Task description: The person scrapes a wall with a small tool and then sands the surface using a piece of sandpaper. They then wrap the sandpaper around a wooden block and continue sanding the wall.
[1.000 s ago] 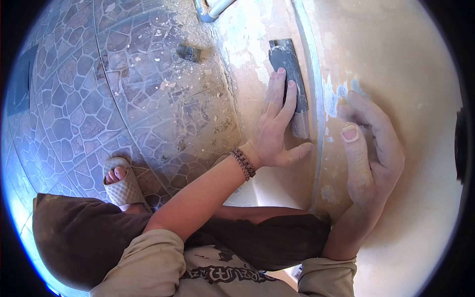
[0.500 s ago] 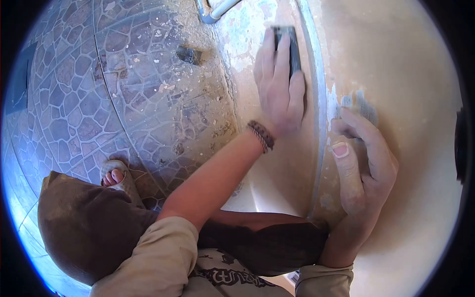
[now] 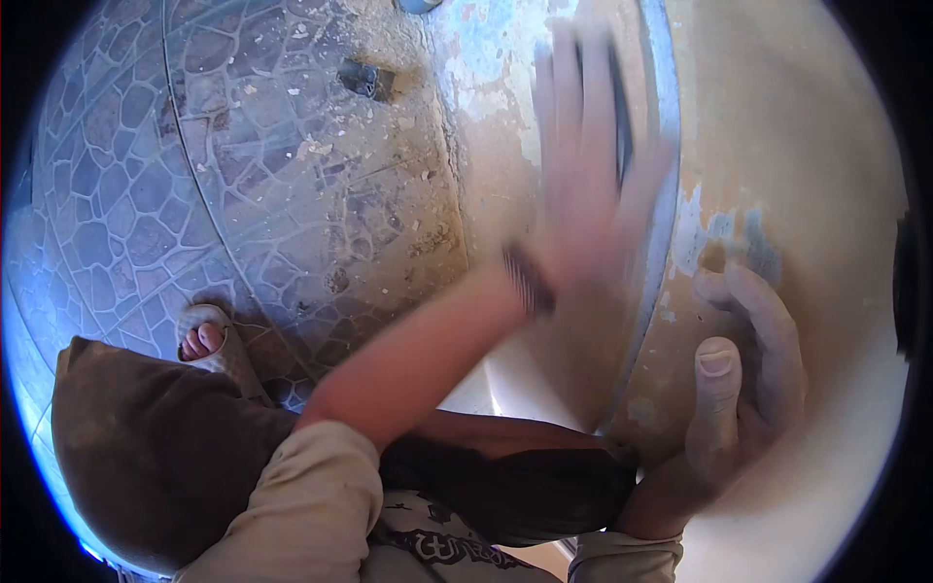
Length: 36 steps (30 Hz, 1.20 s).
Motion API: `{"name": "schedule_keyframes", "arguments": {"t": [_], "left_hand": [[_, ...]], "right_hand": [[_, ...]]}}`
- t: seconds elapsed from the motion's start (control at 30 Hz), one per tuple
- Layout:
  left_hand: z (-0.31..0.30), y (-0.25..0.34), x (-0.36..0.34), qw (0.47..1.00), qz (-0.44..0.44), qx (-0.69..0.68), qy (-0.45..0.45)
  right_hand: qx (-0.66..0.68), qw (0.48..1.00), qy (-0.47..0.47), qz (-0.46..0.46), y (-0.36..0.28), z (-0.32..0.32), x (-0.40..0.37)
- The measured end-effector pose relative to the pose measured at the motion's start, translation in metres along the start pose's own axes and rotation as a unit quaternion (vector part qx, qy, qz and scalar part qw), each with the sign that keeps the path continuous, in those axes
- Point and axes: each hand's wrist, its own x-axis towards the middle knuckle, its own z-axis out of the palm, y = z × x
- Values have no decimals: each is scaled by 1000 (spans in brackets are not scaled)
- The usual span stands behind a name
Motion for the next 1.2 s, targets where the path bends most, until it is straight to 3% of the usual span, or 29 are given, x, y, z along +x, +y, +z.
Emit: {"name": "schedule_keyframes", "arguments": {"t": [0.07,0.17,0.2,0.27,0.37,0.47,0.57,0.6,0.67,0.77,0.83,0.9,0.97,1.03,1.07,1.13,1.2], "left_hand": [[-13,0,59,993,-27,-93,-60],[1,-4,6,998,43,-39,-8],[4,0,-44,998,65,12,-16],[11,17,-140,998,-4,-20,-59],[-1,18,-97,995,-30,37,-91],[0,10,9,1000,20,20,-6],[-2,11,30,998,61,7,20],[0,19,-7,998,30,52,-14],[1,26,-92,993,30,-4,-111],[4,23,-138,991,1,-12,-135],[1,29,-75,996,-41,-5,-76],[9,18,4,1000,-8,-12,26],[-1,9,36,994,-49,-70,-73],[0,11,19,996,-26,-52,-69],[4,15,-25,1000,17,-5,-15],[6,25,-106,997,-10,-28,-73],[4,22,-108,996,-1,-2,-84]], "right_hand": [[-8,1000,-23,4,-3,-1,1],[-1,999,5,-43,-1,-5,6],[5,998,25,-56,-2,-7,10],[20,997,61,-35,-6,-9,6],[-36,996,82,3,-8,-4,-1],[-43,999,-9,-21,-4,-9,-1],[-47,999,2,-26,-8,-10,-2],[-43,999,20,-24,-11,-11,-3],[-15,998,64,-25,-12,-8,-4],[-2,997,82,-11,-11,-6,-5],[-15,998,59,-5,-9,-7,-8],[-30,998,48,-19,-6,-3,-4],[-43,998,41,-21,-7,-4,-3],[-46,997,58,-20,-10,-4,-3],[-40,997,68,-19,-11,-4,-2],[-25,996,85,-11,-13,-5,-1],[-22,995,95,3,-12,1,-3]]}}
